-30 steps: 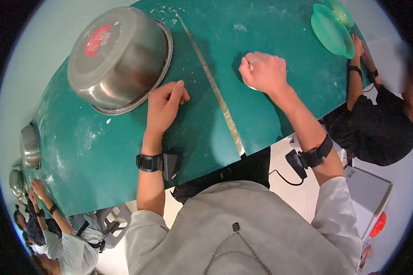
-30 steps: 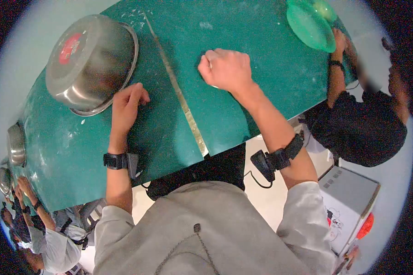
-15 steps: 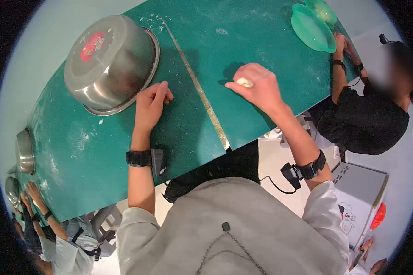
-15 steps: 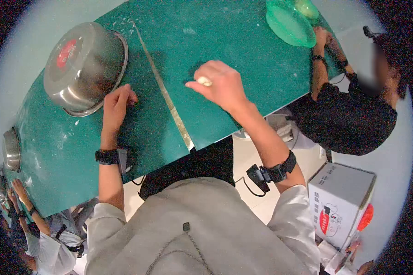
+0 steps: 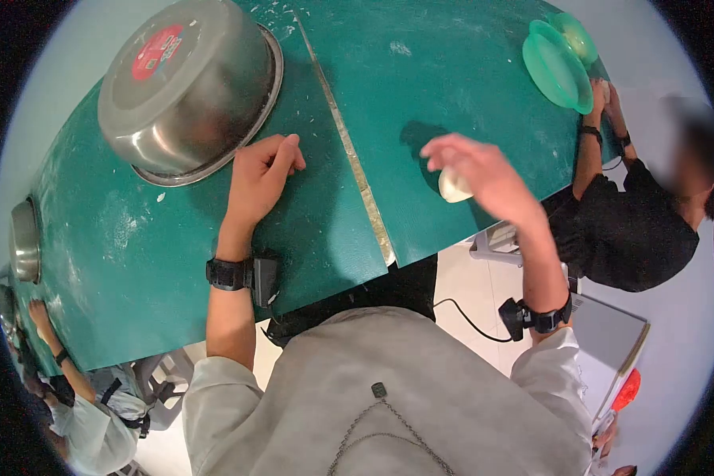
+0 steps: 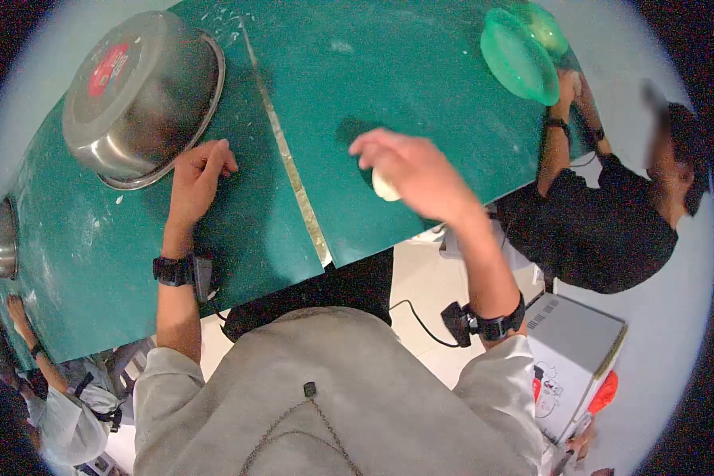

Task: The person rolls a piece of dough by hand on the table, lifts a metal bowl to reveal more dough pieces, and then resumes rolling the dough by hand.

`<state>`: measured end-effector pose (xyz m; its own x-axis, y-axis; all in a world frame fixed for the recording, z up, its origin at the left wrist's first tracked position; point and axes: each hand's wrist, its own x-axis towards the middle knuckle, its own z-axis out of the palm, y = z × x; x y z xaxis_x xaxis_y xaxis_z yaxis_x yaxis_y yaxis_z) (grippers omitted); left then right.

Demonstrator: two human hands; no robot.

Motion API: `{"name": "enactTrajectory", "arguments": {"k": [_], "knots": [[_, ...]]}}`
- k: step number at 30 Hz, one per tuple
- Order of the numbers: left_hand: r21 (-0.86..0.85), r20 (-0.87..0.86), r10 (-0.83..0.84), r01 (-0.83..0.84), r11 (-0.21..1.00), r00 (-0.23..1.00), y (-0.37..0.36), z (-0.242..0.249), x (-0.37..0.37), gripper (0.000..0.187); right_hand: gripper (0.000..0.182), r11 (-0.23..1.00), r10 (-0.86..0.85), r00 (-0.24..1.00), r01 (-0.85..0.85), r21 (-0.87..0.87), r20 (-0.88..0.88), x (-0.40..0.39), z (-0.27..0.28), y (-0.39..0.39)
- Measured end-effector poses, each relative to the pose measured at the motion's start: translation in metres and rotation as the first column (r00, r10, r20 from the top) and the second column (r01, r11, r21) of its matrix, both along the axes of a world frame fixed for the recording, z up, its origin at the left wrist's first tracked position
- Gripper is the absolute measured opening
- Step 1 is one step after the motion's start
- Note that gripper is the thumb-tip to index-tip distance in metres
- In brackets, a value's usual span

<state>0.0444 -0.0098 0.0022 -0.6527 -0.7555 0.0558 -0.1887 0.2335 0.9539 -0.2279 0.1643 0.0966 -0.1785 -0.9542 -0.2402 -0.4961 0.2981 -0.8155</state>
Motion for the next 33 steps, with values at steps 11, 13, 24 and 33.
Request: {"name": "enactTrajectory", "arguments": {"k": [11,13,24,33], "knots": [[-0.022,0.000,-0.002,0.002,1.000,1.000,-0.003,0.002,-0.003,0.041,0.042,0.838,-0.368,0.738,-0.002,-0.546,-0.566,-0.012,-0.081,-0.093],[-0.048,0.009,0.004,-0.004,0.999,1.000,-0.003,0.001,-0.006,0.042,0.042,0.705,-0.567,0.810,0.382,-0.597,-0.151,-0.016,-0.082,-0.089],[0.091,-0.129,0.054,-0.043,0.995,0.990,-0.004,-0.007,0.000,0.043,0.028,0.656,-0.478,0.818,0.088,-0.750,-0.322,0.011,-0.074,0.008],[0.100,-0.124,0.046,-0.034,0.994,0.991,0.000,0.003,-0.001,0.042,0.016,0.831,-0.406,0.808,0.131,-0.540,-0.428,0.010,-0.056,0.019]]}}
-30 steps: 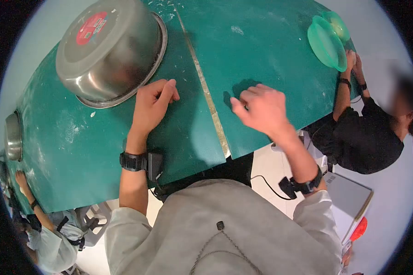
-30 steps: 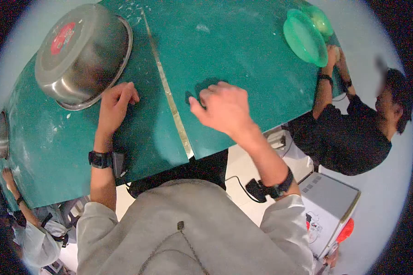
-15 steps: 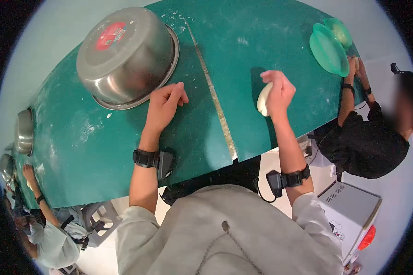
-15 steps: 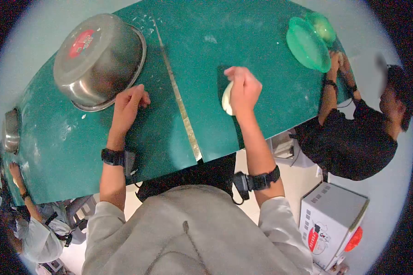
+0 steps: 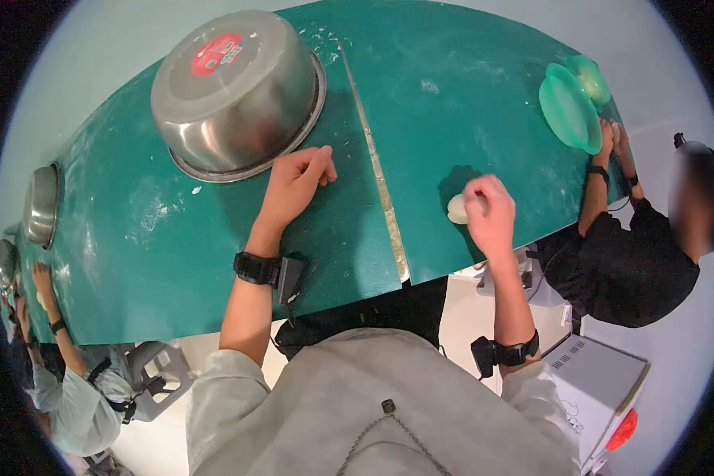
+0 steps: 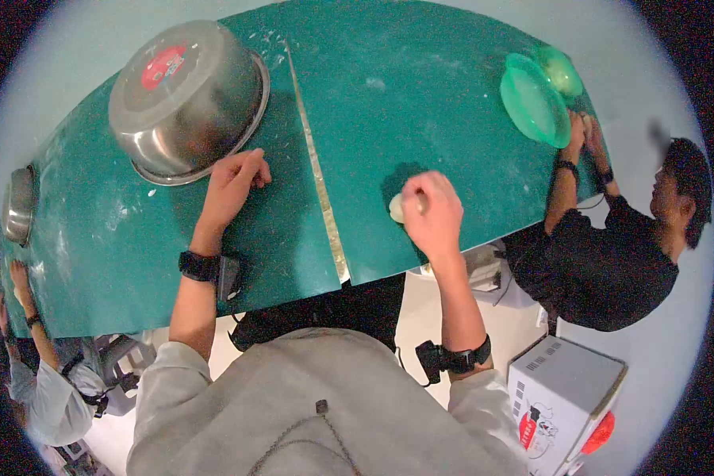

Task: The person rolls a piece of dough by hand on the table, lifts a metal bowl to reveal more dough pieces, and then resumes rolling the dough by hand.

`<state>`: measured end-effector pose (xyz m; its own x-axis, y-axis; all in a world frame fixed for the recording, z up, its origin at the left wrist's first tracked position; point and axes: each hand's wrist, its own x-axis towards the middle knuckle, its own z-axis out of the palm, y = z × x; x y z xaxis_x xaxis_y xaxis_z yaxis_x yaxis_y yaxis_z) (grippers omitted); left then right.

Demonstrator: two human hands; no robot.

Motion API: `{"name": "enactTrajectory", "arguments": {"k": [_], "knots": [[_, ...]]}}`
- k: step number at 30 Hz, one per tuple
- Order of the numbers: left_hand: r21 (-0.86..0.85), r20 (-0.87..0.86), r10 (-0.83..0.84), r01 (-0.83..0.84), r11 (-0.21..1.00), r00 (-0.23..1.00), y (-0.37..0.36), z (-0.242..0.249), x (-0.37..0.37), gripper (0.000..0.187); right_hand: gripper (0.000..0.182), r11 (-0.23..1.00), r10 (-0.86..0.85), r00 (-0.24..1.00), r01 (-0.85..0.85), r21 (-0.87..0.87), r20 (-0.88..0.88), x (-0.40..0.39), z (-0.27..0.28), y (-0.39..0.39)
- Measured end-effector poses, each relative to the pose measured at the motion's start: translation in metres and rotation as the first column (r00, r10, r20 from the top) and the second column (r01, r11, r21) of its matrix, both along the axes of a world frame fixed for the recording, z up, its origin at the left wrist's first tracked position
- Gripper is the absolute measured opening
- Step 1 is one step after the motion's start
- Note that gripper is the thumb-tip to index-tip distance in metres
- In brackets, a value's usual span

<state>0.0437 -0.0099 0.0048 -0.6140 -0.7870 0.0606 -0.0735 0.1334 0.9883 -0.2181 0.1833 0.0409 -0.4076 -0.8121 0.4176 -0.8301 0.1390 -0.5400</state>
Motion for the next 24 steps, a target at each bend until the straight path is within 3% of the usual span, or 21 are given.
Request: {"name": "enactTrajectory", "arguments": {"k": [1,3,5,9,12,15,17,19,22,24], "knots": [[0.003,0.004,0.003,-0.003,1.000,1.000,0.000,-0.002,0.000,0.042,0.018,0.997,0.025,0.997,-0.019,0.078,-0.079,0.005,0.004,-0.009],[-0.009,-0.018,-0.002,0.002,1.000,1.000,-0.002,-0.005,-0.001,0.043,0.018,0.998,0.038,0.993,-0.031,0.063,-0.115,0.009,0.000,-0.022],[-0.012,0.006,0.011,-0.011,1.000,1.000,0.000,-0.004,-0.002,0.043,0.023,0.987,0.088,0.947,-0.041,0.157,-0.309,0.009,-0.002,-0.035],[-0.003,0.075,-0.021,0.022,1.000,0.997,-0.001,0.002,-0.001,0.042,0.028,0.968,0.088,0.938,-0.001,0.251,-0.334,-0.008,-0.015,-0.072],[-0.017,0.122,-0.016,0.018,1.000,0.992,-0.005,0.005,-0.002,0.042,0.035,0.987,0.079,0.921,-0.019,0.161,-0.380,-0.021,-0.026,-0.100],[-0.020,0.110,-0.006,0.008,1.000,0.994,-0.002,0.001,-0.006,0.042,0.025,1.000,0.015,0.911,-0.006,0.022,-0.412,-0.024,-0.031,-0.100],[-0.064,0.084,-0.002,0.007,0.998,0.996,-0.004,0.003,-0.007,0.042,0.014,0.990,-0.095,0.935,0.054,-0.129,-0.342,-0.019,-0.032,-0.102],[-0.035,0.099,-0.007,0.011,0.999,0.995,-0.002,0.001,-0.004,0.045,0.008,0.988,-0.073,0.944,0.024,-0.153,-0.321,-0.015,-0.026,-0.091],[-0.070,0.044,0.022,-0.019,0.997,0.999,-0.003,-0.005,-0.001,0.043,0.026,0.996,0.080,0.962,-0.090,-0.027,-0.260,-0.010,-0.024,-0.073],[-0.072,0.036,0.024,-0.022,0.997,0.999,-0.001,0.000,0.001,0.043,0.029,0.994,0.092,0.958,-0.103,-0.028,-0.271,-0.004,-0.024,-0.060]]}}
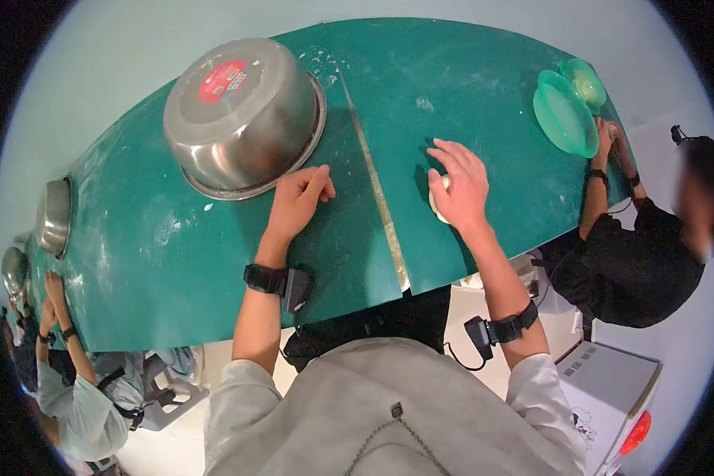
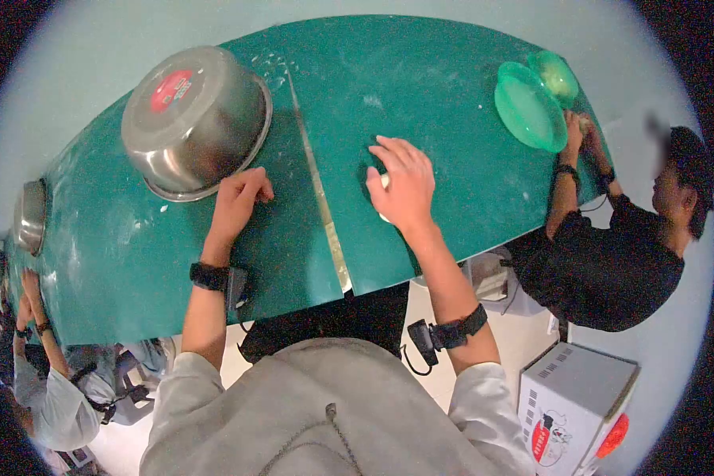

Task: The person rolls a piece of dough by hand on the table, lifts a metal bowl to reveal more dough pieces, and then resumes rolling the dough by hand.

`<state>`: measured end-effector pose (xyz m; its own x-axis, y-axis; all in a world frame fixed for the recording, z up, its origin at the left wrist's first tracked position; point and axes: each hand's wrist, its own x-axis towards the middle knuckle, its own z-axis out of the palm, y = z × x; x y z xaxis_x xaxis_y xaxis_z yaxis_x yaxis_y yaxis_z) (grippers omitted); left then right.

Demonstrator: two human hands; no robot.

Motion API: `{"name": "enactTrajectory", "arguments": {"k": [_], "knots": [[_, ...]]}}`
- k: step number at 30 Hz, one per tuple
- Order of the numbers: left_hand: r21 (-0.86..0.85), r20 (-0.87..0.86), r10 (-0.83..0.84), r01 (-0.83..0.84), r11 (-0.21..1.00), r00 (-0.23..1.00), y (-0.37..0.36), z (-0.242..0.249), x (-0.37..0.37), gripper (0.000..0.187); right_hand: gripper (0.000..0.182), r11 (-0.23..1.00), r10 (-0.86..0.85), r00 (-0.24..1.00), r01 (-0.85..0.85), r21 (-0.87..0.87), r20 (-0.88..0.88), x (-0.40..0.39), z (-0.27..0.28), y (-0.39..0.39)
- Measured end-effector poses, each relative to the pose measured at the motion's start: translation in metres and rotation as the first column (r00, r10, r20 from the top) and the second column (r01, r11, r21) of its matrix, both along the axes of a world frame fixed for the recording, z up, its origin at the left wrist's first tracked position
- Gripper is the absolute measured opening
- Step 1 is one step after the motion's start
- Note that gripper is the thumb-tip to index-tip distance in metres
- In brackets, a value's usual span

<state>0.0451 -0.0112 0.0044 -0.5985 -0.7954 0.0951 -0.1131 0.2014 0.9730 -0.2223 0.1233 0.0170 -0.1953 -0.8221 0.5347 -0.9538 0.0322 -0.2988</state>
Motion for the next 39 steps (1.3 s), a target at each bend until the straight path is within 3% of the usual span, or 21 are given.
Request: {"name": "enactTrajectory", "arguments": {"k": [3,6,8,9,11,15,18,20,21,23,24,26,31,37,39], "knots": [[0.002,-0.018,-0.007,0.007,1.000,1.000,0.001,-0.002,0.001,0.044,0.032,1.000,0.024,1.000,-0.024,0.004,-0.002,0.016,0.009,0.029],[0.019,-0.040,-0.015,0.016,1.000,0.999,0.000,-0.008,0.000,0.044,0.027,0.995,0.067,0.987,-0.076,0.059,0.149,0.019,0.012,0.058],[0.035,-0.054,-0.008,0.010,0.999,0.998,0.001,-0.009,0.000,0.043,0.018,0.970,-0.167,0.930,0.096,0.225,0.326,0.019,0.013,0.063],[0.028,-0.047,-0.004,0.006,1.000,0.999,0.001,-0.008,0.000,0.043,0.018,0.971,-0.157,0.933,0.085,0.225,0.323,0.020,0.013,0.056],[0.020,-0.041,0.011,-0.010,1.000,0.999,0.002,-0.005,-0.002,0.043,0.012,0.972,-0.155,0.985,0.165,0.166,-0.070,0.024,0.011,0.039],[0.034,0.012,-0.020,0.019,0.999,1.000,0.001,-0.002,0.000,0.044,0.014,0.995,-0.072,0.984,0.081,0.051,-0.161,0.034,0.013,0.005],[0.010,0.022,-0.045,0.045,0.999,0.999,0.000,-0.004,-0.003,0.044,0.014,0.980,-0.110,0.967,0.144,0.136,-0.231,0.024,0.010,-0.013],[0.001,0.015,-0.029,0.029,1.000,0.999,-0.002,-0.003,-0.005,0.042,0.013,0.912,-0.227,0.969,0.246,0.328,-0.097,0.015,0.011,-0.031],[-0.015,0.009,-0.011,0.011,1.000,1.000,-0.002,-0.002,-0.005,0.040,0.013,0.904,-0.241,0.966,0.260,0.338,-0.098,0.010,0.005,-0.035],[-0.005,0.041,-0.026,0.026,1.000,0.999,-0.002,0.001,-0.004,0.042,0.009,0.962,-0.196,0.980,0.196,0.188,-0.020,-0.005,-0.004,-0.038],[-0.012,0.071,-0.026,0.027,1.000,0.997,-0.001,0.001,-0.005,0.043,0.009,0.956,-0.217,0.976,0.218,0.194,-0.028,-0.010,-0.003,-0.044],[-0.010,0.064,-0.032,0.033,0.999,0.997,0.001,0.003,-0.006,0.044,0.005,0.961,-0.061,0.987,0.018,-0.275,-0.148,-0.013,-0.001,-0.058],[-0.023,0.081,-0.027,0.029,0.999,0.996,0.000,0.000,-0.002,0.046,0.008,0.969,-0.073,0.997,0.061,-0.241,-0.038,-0.006,-0.008,-0.041],[-0.012,0.052,-0.015,0.016,1.000,0.999,0.002,0.003,-0.001,0.045,0.028,0.980,-0.192,0.974,0.185,-0.069,-0.117,0.020,-0.005,-0.004],[-0.007,0.023,-0.022,0.023,1.000,0.999,-0.001,-0.003,-0.002,0.045,0.034,0.993,-0.120,0.993,0.120,-0.009,-0.006,0.028,-0.007,0.018]]}}
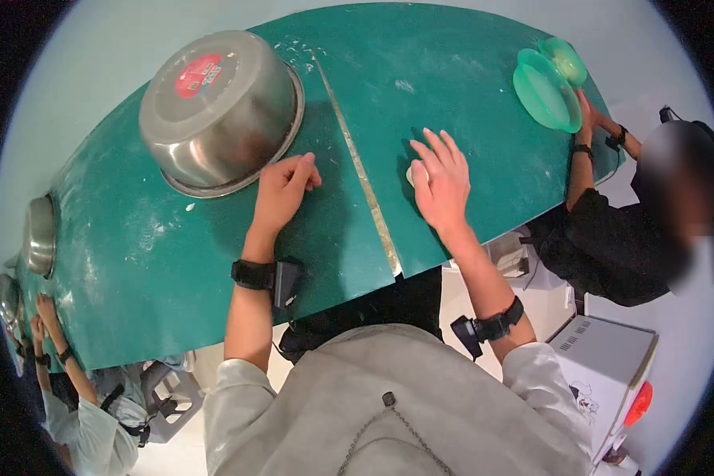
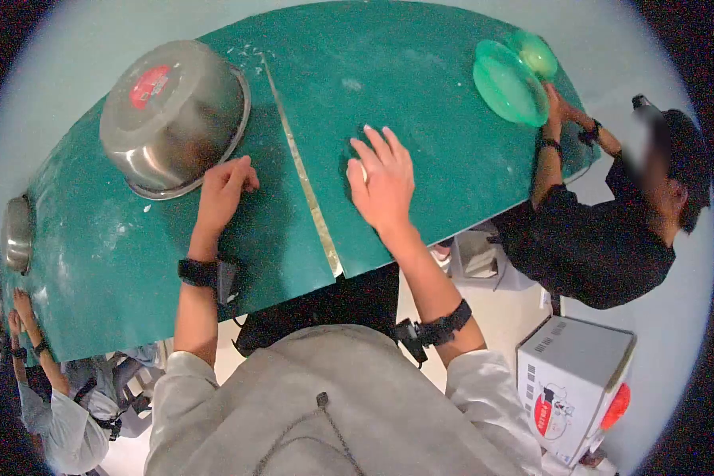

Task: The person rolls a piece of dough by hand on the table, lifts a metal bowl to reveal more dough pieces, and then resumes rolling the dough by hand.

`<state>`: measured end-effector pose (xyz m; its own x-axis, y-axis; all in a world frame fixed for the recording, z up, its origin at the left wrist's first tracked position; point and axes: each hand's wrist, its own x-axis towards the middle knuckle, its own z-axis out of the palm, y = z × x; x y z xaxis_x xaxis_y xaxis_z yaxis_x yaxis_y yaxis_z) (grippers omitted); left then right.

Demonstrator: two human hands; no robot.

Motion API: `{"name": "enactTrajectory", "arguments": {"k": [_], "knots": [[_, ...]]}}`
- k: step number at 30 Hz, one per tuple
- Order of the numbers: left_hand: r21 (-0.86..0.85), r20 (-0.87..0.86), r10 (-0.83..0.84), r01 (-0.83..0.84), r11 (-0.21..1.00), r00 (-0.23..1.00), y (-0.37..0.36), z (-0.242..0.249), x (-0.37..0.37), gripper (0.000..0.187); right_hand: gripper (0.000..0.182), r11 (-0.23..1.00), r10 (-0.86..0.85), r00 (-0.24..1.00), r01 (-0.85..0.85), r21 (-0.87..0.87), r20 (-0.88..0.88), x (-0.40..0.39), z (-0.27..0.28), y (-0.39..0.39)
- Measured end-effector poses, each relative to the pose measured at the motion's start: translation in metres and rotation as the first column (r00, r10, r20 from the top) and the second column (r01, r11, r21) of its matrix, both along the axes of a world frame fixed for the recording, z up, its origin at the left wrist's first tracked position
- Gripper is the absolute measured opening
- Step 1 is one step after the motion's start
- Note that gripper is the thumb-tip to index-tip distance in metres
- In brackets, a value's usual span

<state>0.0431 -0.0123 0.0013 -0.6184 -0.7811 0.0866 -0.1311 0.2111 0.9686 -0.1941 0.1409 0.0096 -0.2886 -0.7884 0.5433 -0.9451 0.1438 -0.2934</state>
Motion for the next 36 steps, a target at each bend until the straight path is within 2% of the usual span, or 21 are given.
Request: {"name": "enactTrajectory", "arguments": {"k": [6,8,13,15,16,18,19,20,24,28,30,32,33,34,36], "knots": [[-0.009,-0.030,0.017,-0.018,1.000,0.999,0.000,-0.005,0.001,0.044,0.031,0.996,0.085,0.996,-0.085,0.018,0.032,0.027,0.012,0.065],[0.024,-0.021,-0.009,0.010,1.000,1.000,0.000,-0.005,0.003,0.045,0.029,0.990,0.113,0.992,-0.118,0.083,0.055,0.036,0.021,0.078],[0.010,0.012,-0.016,0.016,1.000,1.000,0.003,0.002,0.002,0.044,0.029,0.985,0.100,0.992,-0.109,0.133,0.076,0.036,0.029,0.067],[0.014,0.015,-0.017,0.017,1.000,1.000,0.003,0.000,0.002,0.044,0.040,0.961,0.092,0.995,-0.100,0.257,0.043,0.031,0.027,0.053],[0.007,-0.003,-0.013,0.013,1.000,1.000,0.002,-0.002,0.001,0.041,0.040,0.958,0.101,0.994,-0.110,0.264,0.049,0.032,0.027,0.043],[0.009,-0.018,-0.001,0.001,1.000,1.000,0.002,-0.001,-0.001,0.039,0.054,0.964,0.038,0.975,0.022,0.264,-0.219,0.037,0.025,0.019],[0.004,0.005,-0.012,0.012,1.000,1.000,0.003,0.001,0.000,0.040,0.065,0.949,0.044,0.976,0.027,0.315,-0.215,0.036,0.022,0.010],[-0.003,0.029,-0.024,0.024,1.000,0.999,0.002,0.004,0.000,0.041,0.065,0.947,0.053,0.976,0.018,0.320,-0.212,0.033,0.021,-0.003],[-0.015,0.050,-0.032,0.033,0.999,0.998,-0.001,0.003,-0.002,0.042,0.066,0.974,-0.033,0.971,0.085,0.210,-0.238,0.014,0.012,-0.062],[-0.040,0.058,-0.022,0.025,0.999,0.998,-0.001,0.002,-0.004,0.041,0.059,0.986,-0.126,0.984,0.138,0.091,-0.127,-0.003,0.003,-0.106],[-0.052,0.042,-0.012,0.014,0.999,0.999,0.000,0.000,-0.004,0.039,0.055,0.987,-0.151,0.985,0.155,0.045,-0.081,-0.006,0.002,-0.098],[-0.030,0.024,0.000,0.001,1.000,1.000,0.000,-0.001,-0.003,0.041,0.047,0.991,0.092,0.995,-0.094,0.094,0.028,-0.006,0.003,-0.086],[-0.045,0.012,0.004,-0.003,0.999,1.000,-0.001,-0.001,-0.004,0.041,0.038,0.984,0.161,0.979,-0.150,0.092,-0.125,0.000,0.005,-0.074],[-0.032,-0.006,-0.002,0.001,1.000,1.000,0.000,-0.001,-0.003,0.042,0.038,0.985,0.164,0.977,-0.153,0.084,-0.135,0.002,0.009,-0.059],[-0.023,-0.028,0.001,-0.002,1.000,1.000,0.001,-0.003,0.000,0.043,0.035,0.945,0.300,0.921,-0.250,0.212,-0.249,0.003,0.023,-0.030]]}}
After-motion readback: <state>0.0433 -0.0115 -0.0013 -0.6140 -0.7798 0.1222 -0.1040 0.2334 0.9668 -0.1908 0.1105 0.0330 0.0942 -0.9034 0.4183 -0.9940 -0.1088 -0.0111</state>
